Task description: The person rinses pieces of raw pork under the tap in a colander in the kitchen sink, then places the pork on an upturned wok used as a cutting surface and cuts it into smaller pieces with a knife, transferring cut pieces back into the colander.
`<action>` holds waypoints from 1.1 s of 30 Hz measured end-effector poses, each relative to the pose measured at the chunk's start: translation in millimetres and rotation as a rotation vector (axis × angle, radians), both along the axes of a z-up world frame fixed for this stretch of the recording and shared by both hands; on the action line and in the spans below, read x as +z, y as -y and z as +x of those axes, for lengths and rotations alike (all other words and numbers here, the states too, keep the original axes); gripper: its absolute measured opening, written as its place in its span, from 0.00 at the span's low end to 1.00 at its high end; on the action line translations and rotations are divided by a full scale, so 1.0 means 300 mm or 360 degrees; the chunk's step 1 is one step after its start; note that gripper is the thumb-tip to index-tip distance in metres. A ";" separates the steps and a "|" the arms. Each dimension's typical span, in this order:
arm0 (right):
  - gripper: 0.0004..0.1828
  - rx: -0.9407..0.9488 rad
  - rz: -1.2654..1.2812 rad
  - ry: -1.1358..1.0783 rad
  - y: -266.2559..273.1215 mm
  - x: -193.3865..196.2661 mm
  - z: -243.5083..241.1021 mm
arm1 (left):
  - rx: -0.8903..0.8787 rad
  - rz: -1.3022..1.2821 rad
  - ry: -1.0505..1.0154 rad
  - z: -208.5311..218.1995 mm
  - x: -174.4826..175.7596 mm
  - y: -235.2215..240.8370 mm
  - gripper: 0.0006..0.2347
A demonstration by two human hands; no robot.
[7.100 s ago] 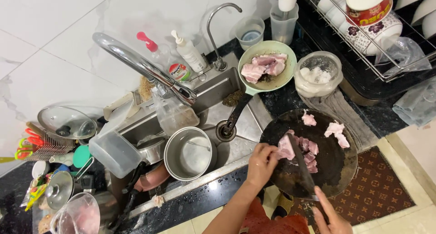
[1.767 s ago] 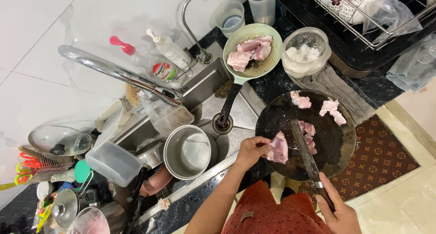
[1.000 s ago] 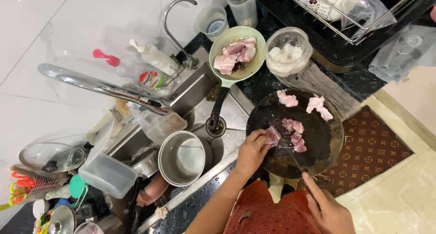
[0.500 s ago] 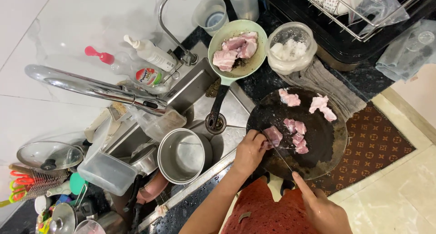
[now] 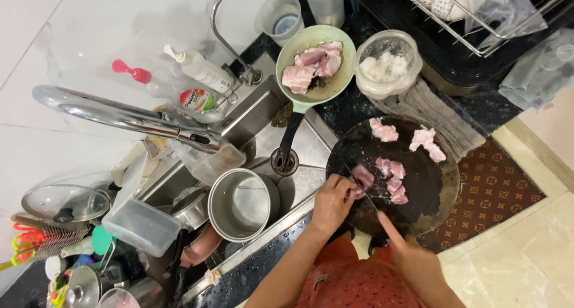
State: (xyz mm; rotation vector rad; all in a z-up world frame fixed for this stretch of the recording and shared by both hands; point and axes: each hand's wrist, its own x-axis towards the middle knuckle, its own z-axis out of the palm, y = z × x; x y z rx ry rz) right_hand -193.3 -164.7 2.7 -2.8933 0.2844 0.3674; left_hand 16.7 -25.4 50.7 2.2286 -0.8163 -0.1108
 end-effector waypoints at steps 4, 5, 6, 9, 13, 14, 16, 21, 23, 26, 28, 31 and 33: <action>0.43 -0.0114 0.0030 0.0168 -0.002 0.025 0.003 | -0.0022 -0.0176 -0.0147 0.039 -0.083 -0.037 0.09; 0.43 -0.0163 0.0063 0.0190 -0.012 0.030 -0.018 | 0.0007 -0.0317 -0.0289 0.047 -0.120 -0.067 0.08; 0.43 -0.0165 0.0055 0.0206 0.007 0.029 -0.031 | 0.0003 -0.0325 -0.0273 0.071 -0.148 -0.087 0.08; 0.45 -0.0294 0.0253 -0.0167 0.046 0.023 -0.081 | 0.0356 -0.0452 -0.1124 0.108 -0.205 -0.166 0.09; 0.43 -0.0582 0.0845 -0.0408 0.078 0.063 -0.088 | 0.0118 -0.1018 -0.1420 0.147 -0.155 -0.177 0.13; 0.42 -0.0695 0.1030 -0.0398 0.088 0.086 -0.088 | 0.0074 -0.1073 -0.1457 0.151 -0.141 -0.158 0.15; 0.40 -0.0831 0.1163 -0.0330 0.088 0.075 -0.117 | -0.0001 -0.1108 -0.1476 0.180 -0.158 -0.123 0.15; 0.37 -0.1090 0.1432 0.0086 0.077 0.051 -0.195 | -0.0218 -0.0961 -0.1333 0.270 -0.130 0.019 0.14; 0.37 -0.1179 0.1510 0.0285 0.075 0.042 -0.219 | -0.0362 -0.0702 -0.1122 0.288 -0.098 0.076 0.15; 0.38 -0.1203 0.1464 0.0329 0.062 0.032 -0.243 | -0.0511 -0.0073 0.0616 0.237 0.095 0.144 0.16; 0.38 -0.1199 0.1443 0.0354 0.057 0.032 -0.245 | -0.0705 0.0150 0.0512 0.180 0.058 0.123 0.15; 0.38 -0.1214 0.1447 0.0326 0.032 0.033 -0.263 | -0.0871 0.0483 0.0335 0.128 -0.037 0.078 0.13; 0.38 -0.1219 0.1457 0.0305 0.036 0.030 -0.246 | -0.0836 0.0574 0.0294 0.134 -0.076 0.068 0.13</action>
